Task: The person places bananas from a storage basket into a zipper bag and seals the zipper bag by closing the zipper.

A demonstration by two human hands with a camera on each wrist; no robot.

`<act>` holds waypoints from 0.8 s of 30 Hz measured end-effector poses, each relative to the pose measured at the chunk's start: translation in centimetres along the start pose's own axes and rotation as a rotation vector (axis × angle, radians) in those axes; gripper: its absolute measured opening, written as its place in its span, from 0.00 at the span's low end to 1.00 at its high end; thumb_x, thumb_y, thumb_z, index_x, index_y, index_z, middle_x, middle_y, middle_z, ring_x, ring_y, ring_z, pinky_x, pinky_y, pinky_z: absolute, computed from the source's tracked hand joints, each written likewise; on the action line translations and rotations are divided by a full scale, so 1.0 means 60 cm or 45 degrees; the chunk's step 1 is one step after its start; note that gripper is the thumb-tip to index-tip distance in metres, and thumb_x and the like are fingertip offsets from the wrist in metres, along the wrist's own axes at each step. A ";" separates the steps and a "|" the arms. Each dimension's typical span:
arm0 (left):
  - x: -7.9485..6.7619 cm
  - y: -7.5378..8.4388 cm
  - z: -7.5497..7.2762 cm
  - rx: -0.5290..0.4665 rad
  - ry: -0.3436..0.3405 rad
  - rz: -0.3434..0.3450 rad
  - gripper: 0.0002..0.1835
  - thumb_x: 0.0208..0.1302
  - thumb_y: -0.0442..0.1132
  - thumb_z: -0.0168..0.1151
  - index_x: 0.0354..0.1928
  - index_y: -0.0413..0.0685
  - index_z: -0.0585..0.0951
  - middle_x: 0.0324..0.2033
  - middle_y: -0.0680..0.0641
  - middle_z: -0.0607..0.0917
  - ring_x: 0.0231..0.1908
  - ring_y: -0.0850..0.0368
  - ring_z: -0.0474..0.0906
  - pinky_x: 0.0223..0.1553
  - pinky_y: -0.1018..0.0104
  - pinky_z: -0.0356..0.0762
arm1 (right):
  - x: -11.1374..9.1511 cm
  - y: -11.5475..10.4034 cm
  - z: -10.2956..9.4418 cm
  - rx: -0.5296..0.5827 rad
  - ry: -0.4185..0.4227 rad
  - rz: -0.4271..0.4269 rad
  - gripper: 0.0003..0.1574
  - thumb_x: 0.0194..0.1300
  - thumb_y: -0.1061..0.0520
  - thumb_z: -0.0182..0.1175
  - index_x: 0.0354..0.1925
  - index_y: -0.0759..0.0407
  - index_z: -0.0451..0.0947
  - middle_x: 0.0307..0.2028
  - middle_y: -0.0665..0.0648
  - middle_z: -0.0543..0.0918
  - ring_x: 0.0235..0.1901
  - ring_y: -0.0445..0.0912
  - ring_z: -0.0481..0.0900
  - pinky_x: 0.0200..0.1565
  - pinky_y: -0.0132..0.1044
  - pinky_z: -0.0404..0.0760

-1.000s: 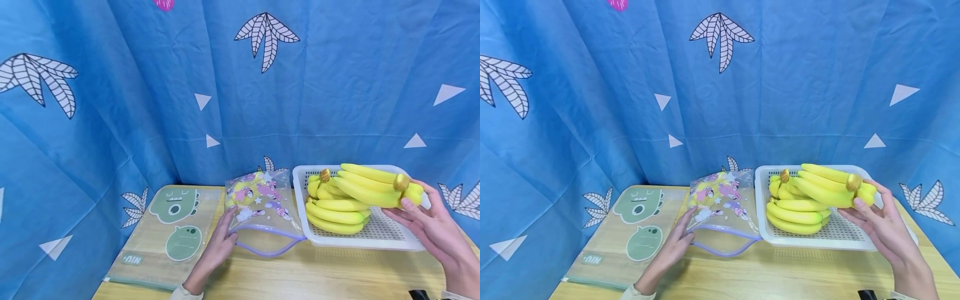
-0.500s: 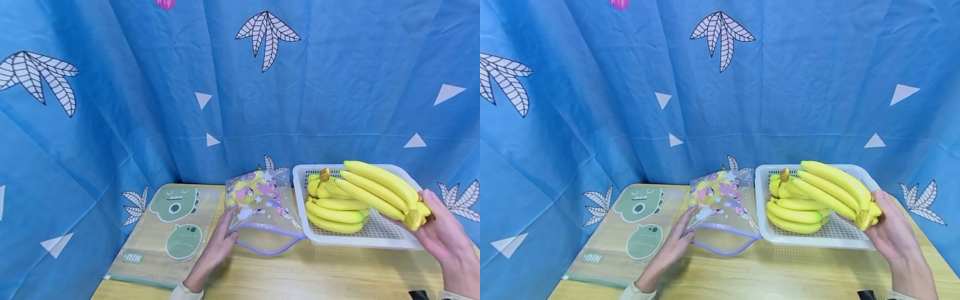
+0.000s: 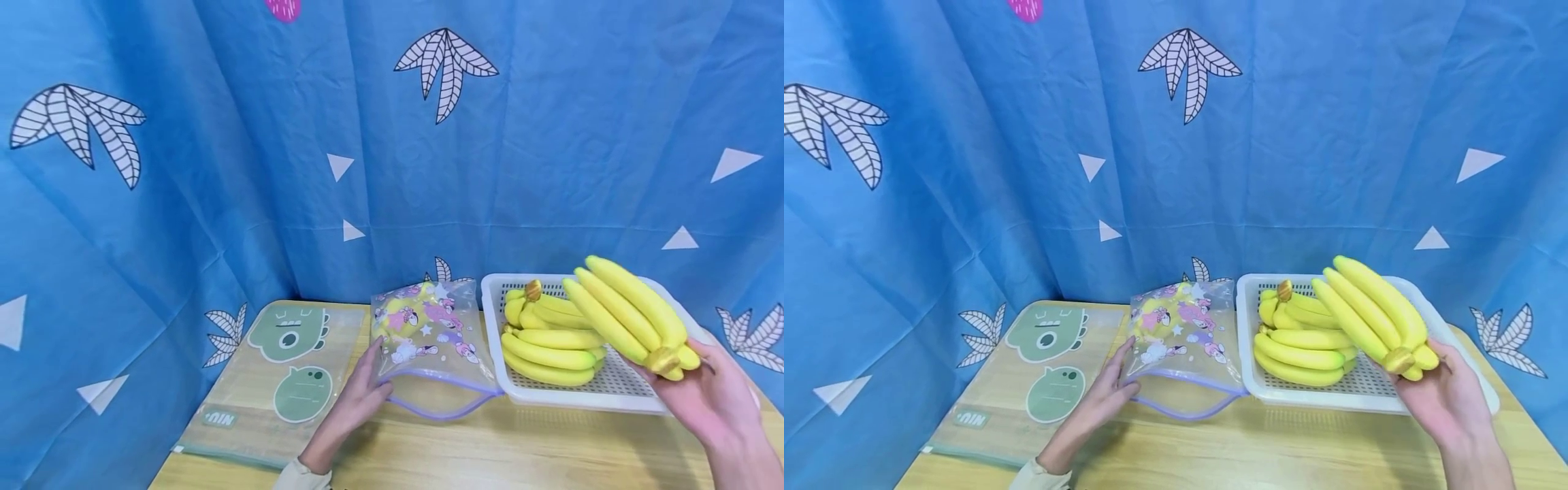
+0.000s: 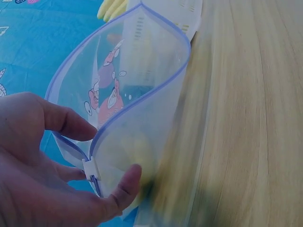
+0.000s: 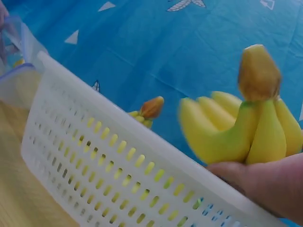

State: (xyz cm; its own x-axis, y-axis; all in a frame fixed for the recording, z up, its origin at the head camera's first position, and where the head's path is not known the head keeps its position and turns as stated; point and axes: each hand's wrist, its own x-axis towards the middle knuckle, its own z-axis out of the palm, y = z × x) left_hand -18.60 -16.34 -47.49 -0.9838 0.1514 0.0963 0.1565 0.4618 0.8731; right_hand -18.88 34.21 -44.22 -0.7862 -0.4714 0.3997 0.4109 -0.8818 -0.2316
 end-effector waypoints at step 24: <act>0.005 0.010 0.000 -0.134 -0.061 -0.043 0.51 0.55 0.19 0.54 0.81 0.39 0.46 0.77 0.26 0.47 0.76 0.26 0.41 0.72 0.30 0.42 | -0.027 0.049 0.041 -0.058 -0.051 0.279 0.49 0.78 0.40 0.04 0.81 0.57 0.53 0.78 0.62 0.57 0.78 0.56 0.51 0.77 0.50 0.41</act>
State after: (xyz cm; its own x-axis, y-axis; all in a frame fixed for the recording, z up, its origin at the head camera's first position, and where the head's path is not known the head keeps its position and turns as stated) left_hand -18.78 -16.04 -46.95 -0.9827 0.1798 0.0449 0.1104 0.3731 0.9212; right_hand -15.28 32.33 -43.35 -0.6609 -0.6529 0.3700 0.5482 -0.7567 -0.3561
